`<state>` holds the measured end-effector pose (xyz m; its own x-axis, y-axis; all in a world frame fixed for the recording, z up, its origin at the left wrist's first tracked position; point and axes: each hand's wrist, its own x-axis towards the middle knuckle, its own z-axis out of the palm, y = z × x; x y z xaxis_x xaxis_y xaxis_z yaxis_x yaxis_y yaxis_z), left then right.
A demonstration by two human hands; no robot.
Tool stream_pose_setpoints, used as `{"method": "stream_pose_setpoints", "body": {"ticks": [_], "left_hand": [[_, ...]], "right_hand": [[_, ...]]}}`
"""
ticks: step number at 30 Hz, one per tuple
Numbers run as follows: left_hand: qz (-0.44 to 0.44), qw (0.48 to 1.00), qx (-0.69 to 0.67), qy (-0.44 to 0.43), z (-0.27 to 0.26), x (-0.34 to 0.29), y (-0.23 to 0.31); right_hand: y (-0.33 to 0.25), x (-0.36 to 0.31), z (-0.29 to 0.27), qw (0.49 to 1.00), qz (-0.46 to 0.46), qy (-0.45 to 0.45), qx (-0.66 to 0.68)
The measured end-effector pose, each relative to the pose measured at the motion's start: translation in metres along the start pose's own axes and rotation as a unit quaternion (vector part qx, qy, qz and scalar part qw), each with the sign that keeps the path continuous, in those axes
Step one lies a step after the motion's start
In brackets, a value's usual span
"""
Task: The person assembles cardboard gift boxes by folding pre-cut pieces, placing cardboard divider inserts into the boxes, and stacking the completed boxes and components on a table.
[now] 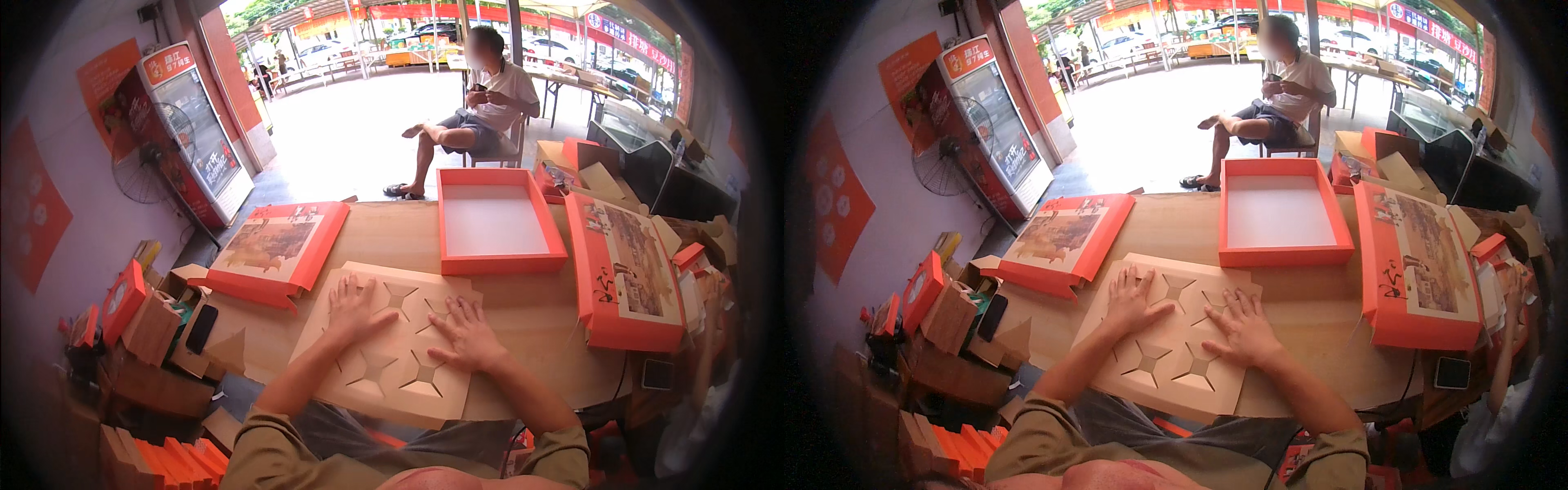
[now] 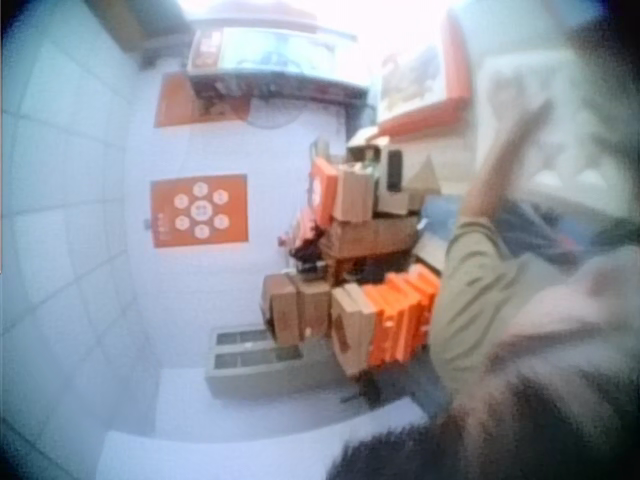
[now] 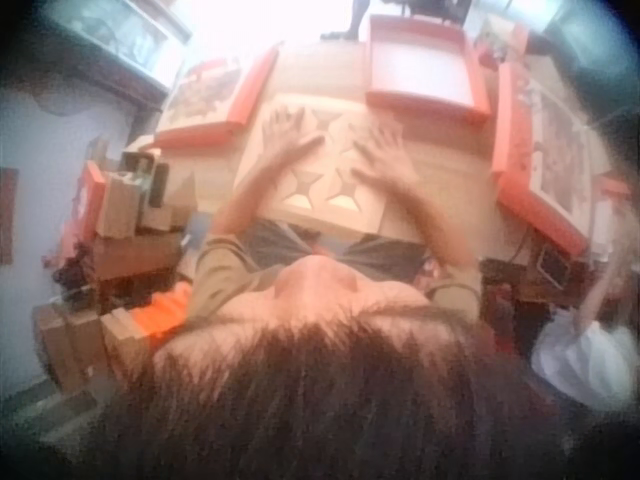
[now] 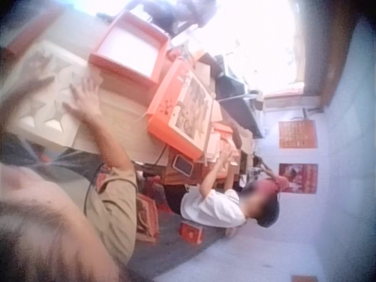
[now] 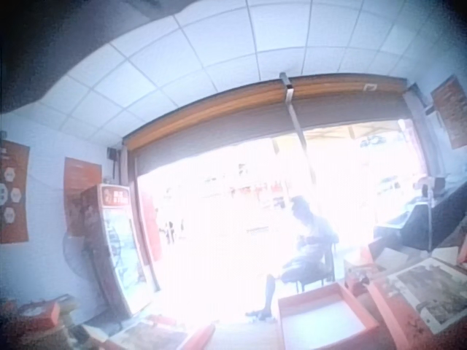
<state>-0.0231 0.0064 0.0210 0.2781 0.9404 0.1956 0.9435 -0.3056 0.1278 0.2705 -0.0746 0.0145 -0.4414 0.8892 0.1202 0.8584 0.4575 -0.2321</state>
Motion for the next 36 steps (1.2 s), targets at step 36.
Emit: {"method": "stream_pose_setpoints", "body": {"ticks": [36], "left_hand": [[0.343,0.916,0.015,0.207,-0.045,-0.219,-0.03]], "right_hand": [[0.006,-0.003,-0.017,0.973,-0.016,0.141,0.182]]}}
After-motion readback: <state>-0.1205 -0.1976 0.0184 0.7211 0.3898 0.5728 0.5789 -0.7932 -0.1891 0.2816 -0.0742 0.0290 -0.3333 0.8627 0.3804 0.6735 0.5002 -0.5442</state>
